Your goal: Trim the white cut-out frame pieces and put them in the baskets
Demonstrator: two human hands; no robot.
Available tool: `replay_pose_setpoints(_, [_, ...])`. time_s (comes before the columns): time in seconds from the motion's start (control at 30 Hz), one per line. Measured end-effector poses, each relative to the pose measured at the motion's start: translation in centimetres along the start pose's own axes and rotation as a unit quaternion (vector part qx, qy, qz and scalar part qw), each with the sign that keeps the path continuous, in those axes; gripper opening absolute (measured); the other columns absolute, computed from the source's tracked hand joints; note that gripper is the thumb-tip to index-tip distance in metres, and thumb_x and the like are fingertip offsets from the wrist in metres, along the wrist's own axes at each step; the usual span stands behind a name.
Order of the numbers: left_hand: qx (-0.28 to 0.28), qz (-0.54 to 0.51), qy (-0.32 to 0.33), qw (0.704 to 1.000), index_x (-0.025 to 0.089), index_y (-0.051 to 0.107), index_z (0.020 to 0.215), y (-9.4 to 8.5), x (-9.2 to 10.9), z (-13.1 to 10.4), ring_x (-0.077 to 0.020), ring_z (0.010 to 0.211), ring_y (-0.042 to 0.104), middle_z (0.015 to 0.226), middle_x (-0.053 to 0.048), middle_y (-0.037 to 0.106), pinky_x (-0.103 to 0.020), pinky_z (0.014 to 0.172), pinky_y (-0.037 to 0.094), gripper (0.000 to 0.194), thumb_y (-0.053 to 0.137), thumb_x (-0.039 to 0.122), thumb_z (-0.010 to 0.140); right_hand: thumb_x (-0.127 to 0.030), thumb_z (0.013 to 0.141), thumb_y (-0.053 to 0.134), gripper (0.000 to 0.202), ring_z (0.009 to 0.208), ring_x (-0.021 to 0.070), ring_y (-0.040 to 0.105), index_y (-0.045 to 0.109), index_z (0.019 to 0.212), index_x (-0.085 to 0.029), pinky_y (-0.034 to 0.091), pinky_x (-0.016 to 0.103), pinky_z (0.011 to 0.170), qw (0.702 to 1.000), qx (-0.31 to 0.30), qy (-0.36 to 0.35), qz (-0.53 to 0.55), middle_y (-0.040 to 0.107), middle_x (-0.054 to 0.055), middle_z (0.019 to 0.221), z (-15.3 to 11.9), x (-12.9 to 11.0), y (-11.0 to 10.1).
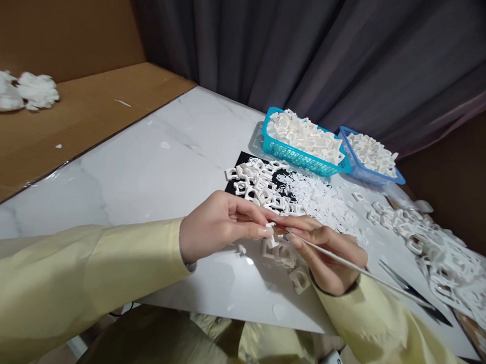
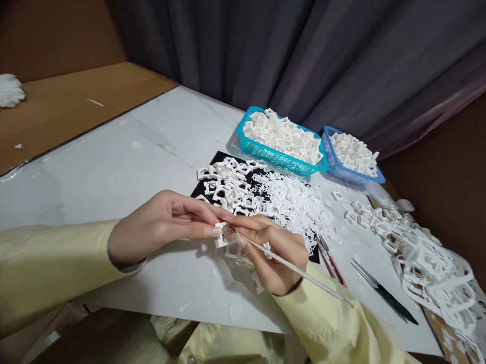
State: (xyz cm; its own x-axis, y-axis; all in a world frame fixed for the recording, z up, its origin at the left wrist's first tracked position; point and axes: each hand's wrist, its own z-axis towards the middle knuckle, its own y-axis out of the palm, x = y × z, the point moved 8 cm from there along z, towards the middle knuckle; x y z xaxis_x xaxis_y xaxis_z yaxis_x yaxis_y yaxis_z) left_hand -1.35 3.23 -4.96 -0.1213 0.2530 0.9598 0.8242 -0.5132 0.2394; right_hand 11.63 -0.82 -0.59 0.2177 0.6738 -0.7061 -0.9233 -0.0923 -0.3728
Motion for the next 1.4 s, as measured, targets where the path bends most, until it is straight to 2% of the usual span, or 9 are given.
replay_pose_setpoints(0.17, [0.001, 0.006, 0.001, 1.0, 0.013, 0.072, 0.064, -0.1, -0.1, 0.1, -0.0185, 0.093, 0.066, 0.1, -0.007, 0.072, -0.024, 0.083, 0.049, 0.007, 0.069, 0.013, 0.07, 0.002, 0.075, 0.057, 0.019, 0.086, 0.0205, 0.066, 0.058, 0.083, -0.016, 0.057, 0.037, 0.067, 0.999, -0.018, -0.023, -0.032, 0.068, 0.012, 0.104, -0.1, -0.2, 0.3])
replay_pose_setpoints(0.3, [0.007, 0.015, -0.003, 1.0, 0.014, 0.072, 0.064, -0.2, -0.3, 0.3, -0.019, 0.092, 0.066, 0.098, -0.007, 0.072, -0.025, 0.083, 0.049, 0.006, 0.069, 0.014, 0.069, 0.002, 0.076, 0.055, 0.019, 0.083, 0.0166, 0.065, 0.054, 0.079, -0.017, 0.056, 0.031, 0.063, 0.99, -0.05, -0.083, -0.102, 0.068, 0.012, 0.104, 0.3, -1.0, 0.9])
replay_pose_setpoints(0.43, [0.013, 0.05, -0.027, 0.998, 0.014, 0.071, 0.062, -0.6, -0.6, 0.4, -0.0229, 0.092, 0.065, 0.087, -0.007, 0.073, -0.031, 0.083, 0.048, 0.007, 0.069, 0.019, 0.067, 0.002, 0.077, 0.055, 0.018, 0.081, 0.0191, 0.063, 0.057, 0.089, -0.012, 0.055, 0.032, 0.06, 0.959, -0.133, -0.14, -0.205, 0.066, 0.019, 0.107, 0.4, -1.8, 2.2])
replay_pose_setpoints(0.63, [-0.009, 0.054, -0.068, 0.996, 0.015, 0.072, 0.065, -0.5, -1.6, 0.6, -0.0241, 0.086, 0.064, 0.078, -0.006, 0.071, -0.034, 0.08, 0.046, 0.009, 0.068, 0.022, 0.067, 0.0, 0.081, 0.052, 0.022, 0.078, 0.0242, 0.064, 0.054, 0.101, -0.006, 0.053, 0.034, 0.054, 0.915, -0.142, -0.218, -0.309, 0.068, 0.023, 0.097, -0.4, -2.1, 3.1])
replay_pose_setpoints(0.73, [-0.015, 0.049, -0.073, 0.996, 0.016, 0.072, 0.064, -0.5, -1.7, 0.7, -0.0219, 0.085, 0.063, 0.078, -0.005, 0.071, -0.031, 0.079, 0.045, 0.006, 0.069, 0.022, 0.066, -0.003, 0.082, 0.051, 0.016, 0.078, 0.0224, 0.064, 0.055, 0.095, -0.011, 0.053, 0.034, 0.054, 0.929, -0.136, -0.183, -0.29, 0.068, 0.021, 0.099, -0.1, -1.4, 2.7])
replay_pose_setpoints(0.9, [-0.011, 0.035, -0.059, 0.998, 0.017, 0.071, 0.062, -0.7, -1.7, 0.7, -0.0169, 0.078, 0.06, 0.078, -0.004, 0.07, -0.028, 0.076, 0.042, 0.007, 0.071, 0.022, 0.066, -0.001, 0.078, 0.055, 0.018, 0.082, 0.0172, 0.064, 0.056, 0.079, -0.019, 0.056, 0.032, 0.065, 0.991, -0.057, -0.049, -0.109, 0.069, 0.01, 0.102, 1.2, -1.0, 0.3])
replay_pose_setpoints(1.07, [-0.011, -0.013, -0.08, 0.997, 0.015, 0.07, 0.07, -0.6, -2.0, 0.8, -0.0153, 0.074, 0.058, 0.076, -0.004, 0.067, -0.029, 0.075, 0.04, 0.016, 0.069, 0.03, 0.072, -0.002, 0.078, 0.055, 0.017, 0.103, 0.0213, 0.061, 0.06, 0.085, -0.016, 0.054, 0.039, 0.085, 0.992, -0.099, -0.035, -0.068, 0.066, 0.012, 0.111, 1.5, -1.2, 0.7])
replay_pose_setpoints(1.27, [-0.036, -0.096, -0.07, 0.992, 0.013, 0.066, 0.076, 0.3, -1.5, 0.8, -0.0181, 0.086, 0.058, 0.081, -0.005, 0.065, -0.03, 0.078, 0.038, 0.014, 0.064, 0.027, 0.076, -0.004, 0.079, 0.056, 0.014, 0.102, 0.0201, 0.063, 0.059, 0.084, -0.017, 0.055, 0.035, 0.085, 0.994, -0.056, -0.025, -0.096, 0.066, 0.013, 0.109, 1.6, -0.9, 0.2])
replay_pose_setpoints(1.4, [-0.053, -0.084, -0.06, 0.993, 0.014, 0.063, 0.082, 0.6, -1.5, 0.8, -0.0172, 0.086, 0.059, 0.085, -0.005, 0.064, -0.028, 0.074, 0.038, 0.013, 0.066, 0.024, 0.075, -0.003, 0.079, 0.056, 0.015, 0.1, 0.0202, 0.064, 0.055, 0.077, -0.018, 0.057, 0.035, 0.083, 0.995, -0.034, -0.024, -0.087, 0.066, 0.012, 0.11, 1.4, -0.8, 0.1])
